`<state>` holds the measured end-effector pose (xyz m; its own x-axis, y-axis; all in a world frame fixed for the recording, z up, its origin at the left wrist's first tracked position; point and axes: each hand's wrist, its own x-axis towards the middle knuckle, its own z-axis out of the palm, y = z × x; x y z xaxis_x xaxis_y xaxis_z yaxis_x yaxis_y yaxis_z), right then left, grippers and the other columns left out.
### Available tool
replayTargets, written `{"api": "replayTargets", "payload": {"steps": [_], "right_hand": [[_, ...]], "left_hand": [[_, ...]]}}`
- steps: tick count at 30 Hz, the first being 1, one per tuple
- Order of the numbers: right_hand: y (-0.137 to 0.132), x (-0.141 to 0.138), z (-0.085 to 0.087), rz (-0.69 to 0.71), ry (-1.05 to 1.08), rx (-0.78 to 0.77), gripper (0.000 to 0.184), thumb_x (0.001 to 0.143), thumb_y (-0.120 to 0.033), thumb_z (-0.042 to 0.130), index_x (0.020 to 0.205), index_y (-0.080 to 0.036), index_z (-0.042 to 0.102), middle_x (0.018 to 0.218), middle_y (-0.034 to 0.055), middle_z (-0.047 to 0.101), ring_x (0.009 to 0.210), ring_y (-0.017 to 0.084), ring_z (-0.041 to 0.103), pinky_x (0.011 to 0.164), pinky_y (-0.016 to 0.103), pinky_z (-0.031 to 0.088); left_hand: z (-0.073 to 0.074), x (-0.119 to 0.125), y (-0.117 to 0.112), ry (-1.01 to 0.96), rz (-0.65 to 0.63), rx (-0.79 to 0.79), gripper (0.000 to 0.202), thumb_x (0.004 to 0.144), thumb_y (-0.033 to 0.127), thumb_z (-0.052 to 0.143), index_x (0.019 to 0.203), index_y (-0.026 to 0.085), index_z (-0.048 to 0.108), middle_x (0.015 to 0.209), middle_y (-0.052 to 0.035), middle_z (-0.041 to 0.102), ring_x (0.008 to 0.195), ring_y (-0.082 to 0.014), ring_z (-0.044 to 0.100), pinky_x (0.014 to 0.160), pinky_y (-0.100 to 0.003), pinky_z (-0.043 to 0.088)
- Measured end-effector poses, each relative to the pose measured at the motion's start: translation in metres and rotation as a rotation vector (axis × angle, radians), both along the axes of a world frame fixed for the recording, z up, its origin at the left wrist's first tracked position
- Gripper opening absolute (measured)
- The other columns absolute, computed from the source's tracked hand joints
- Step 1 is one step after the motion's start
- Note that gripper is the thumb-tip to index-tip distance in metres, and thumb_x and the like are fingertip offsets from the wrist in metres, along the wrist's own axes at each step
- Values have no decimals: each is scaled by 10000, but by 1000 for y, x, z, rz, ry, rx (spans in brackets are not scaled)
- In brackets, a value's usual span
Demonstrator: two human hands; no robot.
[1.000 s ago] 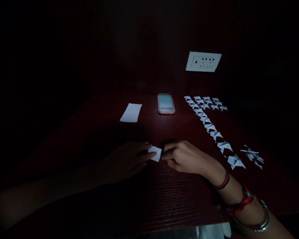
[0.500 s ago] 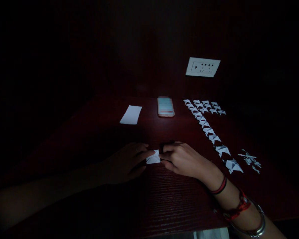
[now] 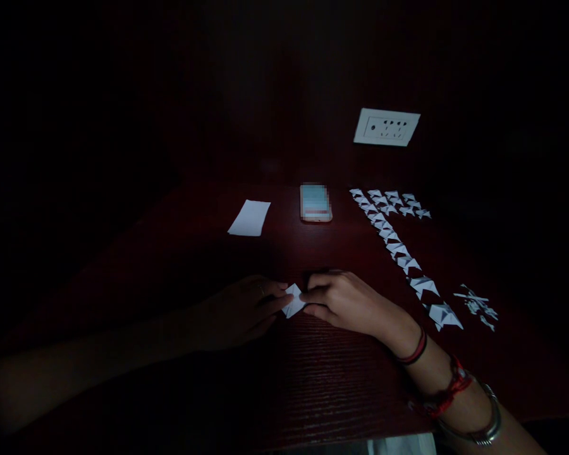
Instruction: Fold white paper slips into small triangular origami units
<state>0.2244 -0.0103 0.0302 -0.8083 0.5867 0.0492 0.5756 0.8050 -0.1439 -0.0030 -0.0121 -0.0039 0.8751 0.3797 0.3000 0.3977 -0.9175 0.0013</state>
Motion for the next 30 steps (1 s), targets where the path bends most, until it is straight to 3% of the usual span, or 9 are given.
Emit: {"api": "replayTargets", "payload": {"steps": [7, 14, 21, 27, 30], "right_hand": [[-4, 5, 8, -4, -83, -32, 212, 827, -255, 437, 938, -197, 608, 872, 23, 556, 756, 122, 544, 698, 238, 411], [-7, 5, 12, 5, -135, 50, 215, 827, -252, 427, 817, -177, 628, 763, 25, 558, 689, 129, 529, 665, 265, 400], [-4, 0, 5, -52, 8, 116, 256, 831, -300, 427, 1014, -203, 577, 856, 37, 555, 744, 138, 544, 702, 275, 418], [-7, -4, 3, -56, -36, 42, 227, 825, -256, 436, 980, -204, 593, 837, 26, 552, 741, 127, 547, 675, 241, 418], [-8, -3, 6, -57, -73, 54, 210, 822, -242, 435, 933, -203, 609, 792, 21, 555, 706, 128, 538, 635, 239, 407]], "left_hand": [[2, 1, -2, 23, 37, 30, 315, 842, 197, 377, 1147, 122, 396, 1135, -109, 465, 1021, -209, 456, 836, -356, 382], [3, 2, -3, 56, 92, -1, 362, 795, 156, 430, 1155, 154, 391, 1149, -90, 454, 1001, -202, 468, 839, -344, 375], [-1, 0, -2, 7, 97, -37, 422, 755, 133, 428, 1172, 131, 362, 1126, -114, 445, 995, -221, 454, 828, -356, 381], [-1, 0, -1, -20, 39, -64, 394, 784, 108, 378, 1177, 125, 353, 1244, -89, 384, 1176, -196, 306, 949, -340, 292], [0, 1, -2, 21, 59, -70, 385, 805, 131, 376, 1189, 124, 352, 1244, -82, 403, 1161, -182, 337, 952, -333, 286]]}}
